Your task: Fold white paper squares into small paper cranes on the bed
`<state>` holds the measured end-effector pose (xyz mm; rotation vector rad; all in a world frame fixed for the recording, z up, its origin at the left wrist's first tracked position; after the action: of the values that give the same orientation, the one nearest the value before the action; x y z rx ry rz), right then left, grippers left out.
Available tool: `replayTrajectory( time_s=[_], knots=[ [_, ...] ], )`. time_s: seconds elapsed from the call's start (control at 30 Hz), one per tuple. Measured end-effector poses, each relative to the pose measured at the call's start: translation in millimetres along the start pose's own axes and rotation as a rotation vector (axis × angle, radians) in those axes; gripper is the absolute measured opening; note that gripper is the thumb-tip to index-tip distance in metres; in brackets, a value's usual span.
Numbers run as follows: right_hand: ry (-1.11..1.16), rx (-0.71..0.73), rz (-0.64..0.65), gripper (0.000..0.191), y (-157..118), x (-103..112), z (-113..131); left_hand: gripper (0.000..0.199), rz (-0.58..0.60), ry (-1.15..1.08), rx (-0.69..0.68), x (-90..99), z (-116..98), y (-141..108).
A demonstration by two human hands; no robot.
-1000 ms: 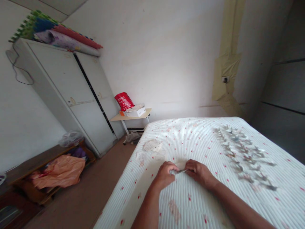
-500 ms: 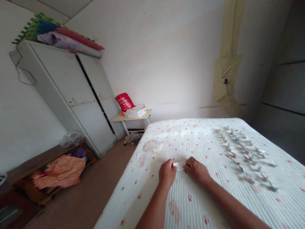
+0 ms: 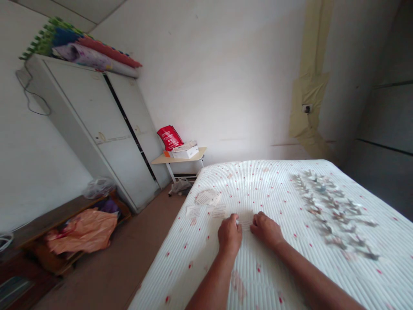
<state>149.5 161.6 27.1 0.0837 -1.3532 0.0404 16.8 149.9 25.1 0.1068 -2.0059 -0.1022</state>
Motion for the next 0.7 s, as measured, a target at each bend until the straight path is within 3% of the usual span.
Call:
replayTrajectory(
  time_s=[0.2,0.33,0.47,0.7],
  knots=[
    [-0.003,-0.010,-0.034,0.013,-0.8,0.3,-2.8,0.027,-0.013,0.020,-0.011,0.6,-1.3,-0.6],
    [0.015,0.062,-0.065,0.022,-5.4,4.9,1.4,0.026,-0.040,0.012,-0.027,2.4,-3.1,-2.3],
    [-0.019,0.123,-0.068,0.018,-9.3,6.6,6.8,0.018,-0.051,0.019,-0.052,4.3,-5.9,-3.9],
    [-0.068,0.144,-0.092,0.021,-9.7,7.7,11.5,0.021,-0.045,0.045,-0.034,4.0,-3.1,-3.0]
  ],
)
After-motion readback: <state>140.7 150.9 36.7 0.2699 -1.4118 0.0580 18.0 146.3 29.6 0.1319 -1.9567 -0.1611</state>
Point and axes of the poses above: each hand's wrist, its own y-axis towards the middle knuckle, its own x-axis out of the back of the hand, z = x × y, the point moved 10 cm from there along y, towards the middle knuckle, and after that the axes turned 6 degrees about -y, right-handed, at the moved point
